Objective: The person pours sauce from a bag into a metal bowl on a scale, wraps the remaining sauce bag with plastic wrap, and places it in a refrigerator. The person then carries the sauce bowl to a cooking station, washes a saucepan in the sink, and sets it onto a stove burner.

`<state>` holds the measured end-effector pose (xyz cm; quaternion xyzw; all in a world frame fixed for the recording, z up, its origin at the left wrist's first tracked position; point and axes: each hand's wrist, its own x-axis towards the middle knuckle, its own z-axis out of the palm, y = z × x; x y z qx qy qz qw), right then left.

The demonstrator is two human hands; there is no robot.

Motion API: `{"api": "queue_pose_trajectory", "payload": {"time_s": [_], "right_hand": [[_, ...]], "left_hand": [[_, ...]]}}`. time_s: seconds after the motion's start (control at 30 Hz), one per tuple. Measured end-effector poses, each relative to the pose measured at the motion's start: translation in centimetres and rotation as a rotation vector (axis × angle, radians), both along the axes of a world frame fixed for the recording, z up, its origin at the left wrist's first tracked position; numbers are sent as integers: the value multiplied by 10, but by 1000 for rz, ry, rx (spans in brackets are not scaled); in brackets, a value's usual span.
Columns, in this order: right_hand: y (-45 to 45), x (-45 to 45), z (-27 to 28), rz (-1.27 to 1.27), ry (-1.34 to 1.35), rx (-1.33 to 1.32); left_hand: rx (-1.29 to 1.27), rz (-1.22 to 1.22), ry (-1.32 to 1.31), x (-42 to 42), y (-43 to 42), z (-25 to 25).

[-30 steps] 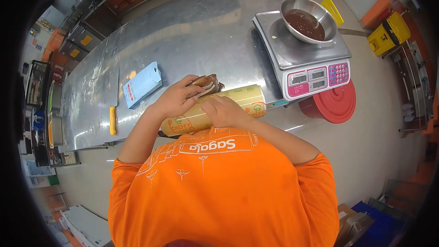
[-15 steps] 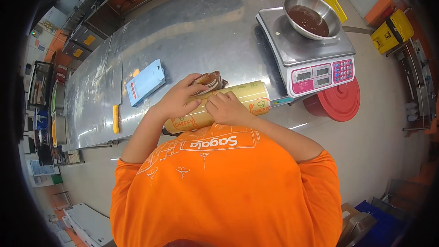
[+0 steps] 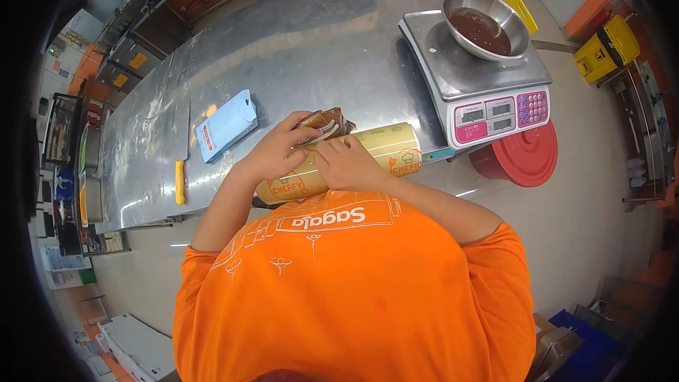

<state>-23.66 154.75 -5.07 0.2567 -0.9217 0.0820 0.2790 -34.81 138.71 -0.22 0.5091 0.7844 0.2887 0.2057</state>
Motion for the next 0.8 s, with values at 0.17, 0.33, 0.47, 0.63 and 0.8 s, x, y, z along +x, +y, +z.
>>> {"api": "queue_pose_trajectory", "payload": {"time_s": [0.17, 0.33, 0.47, 0.63, 0.8], "right_hand": [[-1, -2, -9, 13, -78, -156], [-1, 2, -1, 51, -362, -293], [5, 2, -3, 1, -420, -345], [15, 3, 11, -108, -400, -213], [19, -6, 4, 41, -133, -145]], "left_hand": [[28, -110, 144, 6, -5, 2], [123, -18, 201, 21, -2, -12], [176, 3, 259, 18, -2, -32], [159, 72, 139, 14, 6, -25], [97, -14, 194, -5, 9, -21]]}}
